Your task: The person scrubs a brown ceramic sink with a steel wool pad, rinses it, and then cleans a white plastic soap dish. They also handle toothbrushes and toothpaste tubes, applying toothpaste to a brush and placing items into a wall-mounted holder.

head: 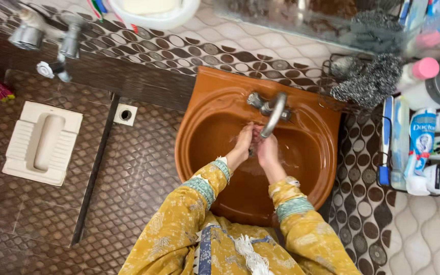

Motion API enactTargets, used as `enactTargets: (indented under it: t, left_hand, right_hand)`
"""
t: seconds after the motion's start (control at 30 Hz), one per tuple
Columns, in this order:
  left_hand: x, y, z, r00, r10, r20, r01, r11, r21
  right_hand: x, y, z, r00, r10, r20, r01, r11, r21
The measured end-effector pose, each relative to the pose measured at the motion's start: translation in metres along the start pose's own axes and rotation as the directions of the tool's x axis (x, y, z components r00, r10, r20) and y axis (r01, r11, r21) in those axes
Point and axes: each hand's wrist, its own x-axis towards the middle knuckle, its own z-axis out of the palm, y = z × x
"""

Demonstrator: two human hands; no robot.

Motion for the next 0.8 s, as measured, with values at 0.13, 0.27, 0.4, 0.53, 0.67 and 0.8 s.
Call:
enactTargets:
  t: [0.13,0.27,0.4,0.53,0.67,0.8]
  left_hand:
    - [-0.007,0.053,-0.015,0.997,0.071,-0.004,-0.071,0.997,0.001]
    - [-0.024,0.124,-0.034,0.988,0.147,0.057,-0.149,0.988,0.039]
    - [-0.061,0.221,-0.045,0.958,0.217,0.187,-0.226,0.974,0.027]
    - [-0.106,0.315,-0.055,0.883,0.318,0.344,-0.351,0.935,0.037]
    - [-0.135,0.381,-0.062,0.825,0.392,0.406,-0.39,0.916,-0.093]
    - [-0.152,0.414,-0.076,0.736,0.482,0.476,-0.391,0.876,-0.282]
  right_hand:
    - [0.035,-0.006,-0.001,0.931,0.242,0.275,-0.364,0.685,0.631]
    - [0.02,0.001,0.034,0.937,0.181,0.299,-0.35,0.514,0.783]
    - [-0.005,-0.064,0.133,0.924,0.322,0.207,-0.364,0.572,0.735]
    - [-0.05,-0.226,0.28,0.835,-0.15,0.53,-0.228,0.782,0.58]
    - [-0.115,-0.319,0.389,0.739,-0.174,0.651,0.488,0.804,-0.339]
    - [-0.117,-0.317,0.42,0.545,-0.303,0.782,0.775,-0.173,-0.607]
